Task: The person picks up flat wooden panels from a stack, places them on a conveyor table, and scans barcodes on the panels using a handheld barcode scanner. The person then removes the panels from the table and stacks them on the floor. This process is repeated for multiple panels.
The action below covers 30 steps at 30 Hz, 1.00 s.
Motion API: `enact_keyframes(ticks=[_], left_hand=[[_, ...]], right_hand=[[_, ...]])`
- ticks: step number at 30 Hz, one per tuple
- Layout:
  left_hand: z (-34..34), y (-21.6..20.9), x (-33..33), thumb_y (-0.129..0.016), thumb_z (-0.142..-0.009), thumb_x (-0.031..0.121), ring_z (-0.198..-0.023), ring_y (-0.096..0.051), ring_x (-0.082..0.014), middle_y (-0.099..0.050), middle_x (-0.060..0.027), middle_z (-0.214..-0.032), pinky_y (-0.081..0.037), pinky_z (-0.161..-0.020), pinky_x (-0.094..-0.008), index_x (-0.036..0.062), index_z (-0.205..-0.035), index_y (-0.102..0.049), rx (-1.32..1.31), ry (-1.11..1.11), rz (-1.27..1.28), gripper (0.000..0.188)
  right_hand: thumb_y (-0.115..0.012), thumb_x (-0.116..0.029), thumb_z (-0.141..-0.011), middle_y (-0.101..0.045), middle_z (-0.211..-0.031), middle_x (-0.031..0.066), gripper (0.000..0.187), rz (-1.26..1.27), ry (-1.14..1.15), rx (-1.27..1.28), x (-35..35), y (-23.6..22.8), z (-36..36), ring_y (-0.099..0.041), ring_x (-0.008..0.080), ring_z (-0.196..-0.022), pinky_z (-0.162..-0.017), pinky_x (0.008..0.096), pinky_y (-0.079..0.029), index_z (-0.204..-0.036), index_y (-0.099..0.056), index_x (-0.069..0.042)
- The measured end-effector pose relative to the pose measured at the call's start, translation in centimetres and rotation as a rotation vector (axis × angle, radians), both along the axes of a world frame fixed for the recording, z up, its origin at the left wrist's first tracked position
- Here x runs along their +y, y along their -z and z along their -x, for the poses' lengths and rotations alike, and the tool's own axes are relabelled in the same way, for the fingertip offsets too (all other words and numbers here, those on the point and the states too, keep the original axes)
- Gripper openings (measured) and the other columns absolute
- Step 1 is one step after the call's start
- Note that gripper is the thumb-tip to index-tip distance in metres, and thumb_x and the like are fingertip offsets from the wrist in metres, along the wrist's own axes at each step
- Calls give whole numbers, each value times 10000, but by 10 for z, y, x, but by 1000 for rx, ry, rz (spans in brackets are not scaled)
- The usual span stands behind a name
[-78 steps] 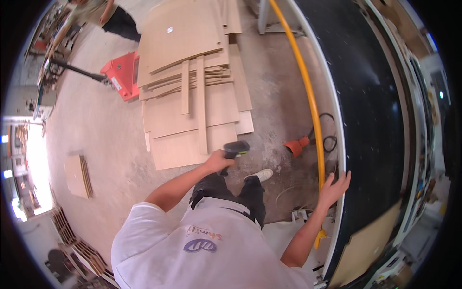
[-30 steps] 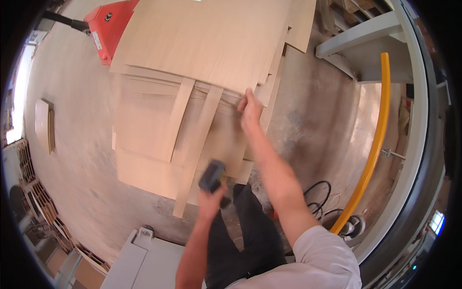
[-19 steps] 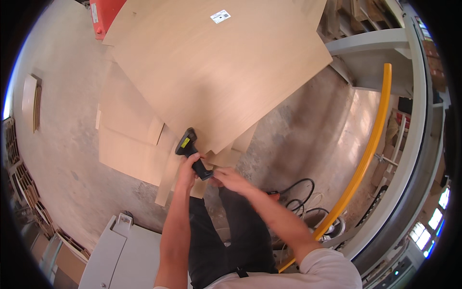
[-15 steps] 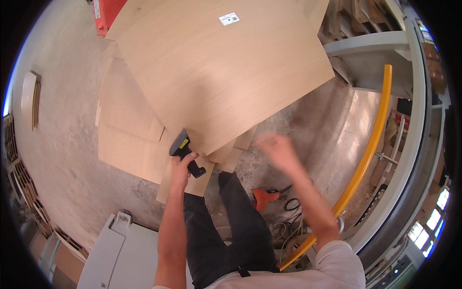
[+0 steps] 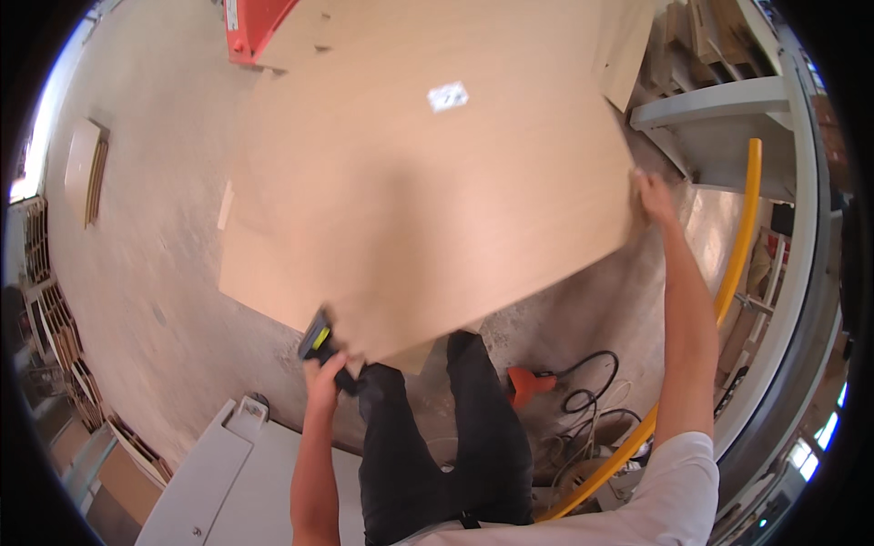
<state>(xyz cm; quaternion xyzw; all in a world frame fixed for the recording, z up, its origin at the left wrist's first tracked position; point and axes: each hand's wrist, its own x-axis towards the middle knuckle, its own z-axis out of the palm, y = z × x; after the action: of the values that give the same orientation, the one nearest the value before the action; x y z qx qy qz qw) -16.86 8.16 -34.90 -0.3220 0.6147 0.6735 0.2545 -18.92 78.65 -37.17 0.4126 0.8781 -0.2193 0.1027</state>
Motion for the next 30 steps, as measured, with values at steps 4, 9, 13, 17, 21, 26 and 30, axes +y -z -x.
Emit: enact_keyframes(ticks=[4,9,13,17,21,26,30], left_hand=[[-20,-55,-110,-649,-810,160,-727,-637,-203,-608,-93,-793,-531,-677,-314,2,-1111,-493,10,178,125,375],[-17,-103,-222,-667,-811,190,-586,-568,-135,-601,-68,-721,-445,-468,-247,44,-959,-514,-75,110,261,259],[-12,-106,-288,-665,-820,216,-557,-542,-138,-559,-47,-687,-477,-491,-289,41,-877,-539,13,-26,222,223],[-10,-136,-271,-632,-824,322,-650,-568,-157,-544,-32,-707,-497,-534,-321,68,-887,-556,-37,217,114,273],[34,-161,-238,-630,-828,299,-646,-566,-152,-550,-38,-720,-492,-513,-325,53,-876,-550,-17,356,24,263],[141,-162,-113,-615,-865,321,-652,-574,-139,-562,-14,-741,-491,-548,-294,97,-892,-563,291,799,-225,231],[126,-254,35,-656,-815,329,-633,-543,-133,-561,-25,-726,-420,-534,-253,62,-870,-565,439,1134,-335,288]], right_hand=[[-469,-604,-914,-672,-889,282,731,286,100,32,-124,-23,-28,-646,393,-965,-870,427,-465,-942,-674,97],[-432,-568,-922,-628,-898,355,722,96,225,-12,-256,-100,-90,-614,487,-955,-863,474,-478,-883,-680,109],[-378,-556,-938,-634,-907,330,705,93,366,-83,-348,-177,-179,-611,479,-949,-883,491,-467,-888,-693,73],[-407,-500,-951,-639,-889,299,623,-14,604,-20,-417,-255,-277,-613,459,-920,-860,487,-465,-891,-685,54],[-463,-444,-950,-643,-856,271,529,-134,912,139,-495,-344,-364,-619,451,-873,-795,471,-473,-863,-670,36],[-467,-440,-958,-659,-894,267,522,-320,1345,391,-611,-381,-461,-643,415,-879,-775,438,-477,-932,-660,44],[-461,-431,-968,-668,-913,261,540,-310,1703,483,-701,-362,-530,-660,346,-884,-766,416,-473,-975,-635,80]])
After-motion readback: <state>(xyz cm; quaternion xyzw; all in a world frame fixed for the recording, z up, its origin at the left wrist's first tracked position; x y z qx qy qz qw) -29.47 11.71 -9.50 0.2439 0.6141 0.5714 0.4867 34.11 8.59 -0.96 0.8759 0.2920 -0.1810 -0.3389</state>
